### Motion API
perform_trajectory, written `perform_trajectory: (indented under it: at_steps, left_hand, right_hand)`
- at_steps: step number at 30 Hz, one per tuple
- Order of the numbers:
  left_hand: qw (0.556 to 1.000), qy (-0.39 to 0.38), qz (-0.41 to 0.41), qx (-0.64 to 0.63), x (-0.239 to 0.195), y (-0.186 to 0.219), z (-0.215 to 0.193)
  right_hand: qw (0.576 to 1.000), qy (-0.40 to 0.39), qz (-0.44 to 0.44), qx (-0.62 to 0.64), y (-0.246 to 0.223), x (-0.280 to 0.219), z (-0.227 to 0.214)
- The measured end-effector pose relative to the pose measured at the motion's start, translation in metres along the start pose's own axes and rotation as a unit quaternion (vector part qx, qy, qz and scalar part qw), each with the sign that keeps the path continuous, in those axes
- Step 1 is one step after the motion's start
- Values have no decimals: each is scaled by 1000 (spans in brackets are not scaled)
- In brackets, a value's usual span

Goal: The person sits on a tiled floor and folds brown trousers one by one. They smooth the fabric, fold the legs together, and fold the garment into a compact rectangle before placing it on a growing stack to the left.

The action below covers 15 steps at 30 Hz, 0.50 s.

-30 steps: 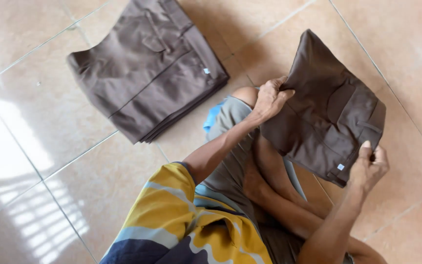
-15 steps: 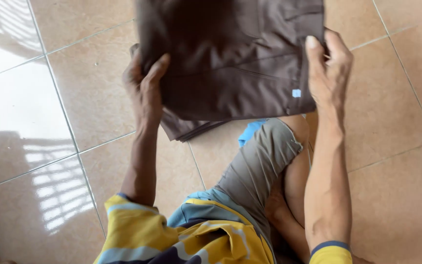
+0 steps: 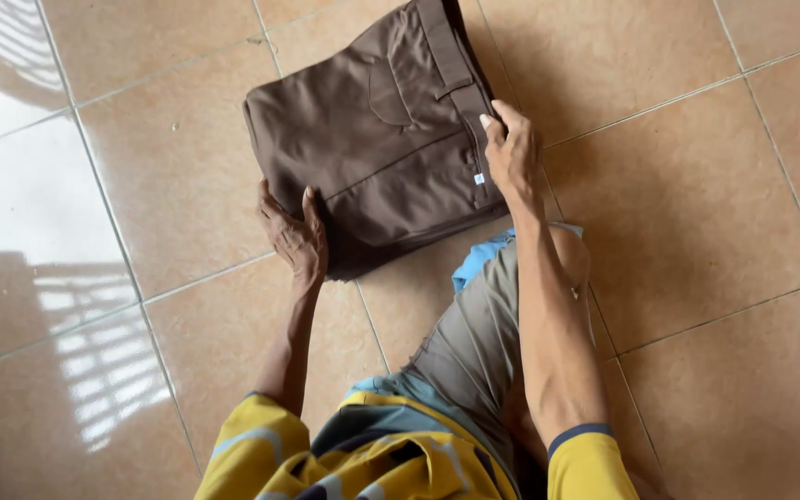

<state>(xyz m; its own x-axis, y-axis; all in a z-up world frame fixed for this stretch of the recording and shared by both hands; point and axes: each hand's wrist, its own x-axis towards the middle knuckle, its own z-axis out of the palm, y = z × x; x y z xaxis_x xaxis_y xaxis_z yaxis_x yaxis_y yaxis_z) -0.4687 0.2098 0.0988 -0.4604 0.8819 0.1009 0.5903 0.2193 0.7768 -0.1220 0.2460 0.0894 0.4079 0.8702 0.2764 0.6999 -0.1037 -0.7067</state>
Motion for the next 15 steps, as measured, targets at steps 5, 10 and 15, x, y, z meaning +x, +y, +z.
perform_trajectory:
  at_steps: [5, 10, 15]
  left_hand:
    - [984, -41, 143, 94, -10, -34, 43]
    - [986, -51, 133, 87, -10, -51, 51]
    - [957, 5, 250, 151, -15, -53, 47]
  right_hand:
    - [999, 8, -19, -31, 42, -3, 20]
    - [996, 37, -29, -77, 6, -11, 6]
    - [988, 113, -53, -90, -30, -22, -32]
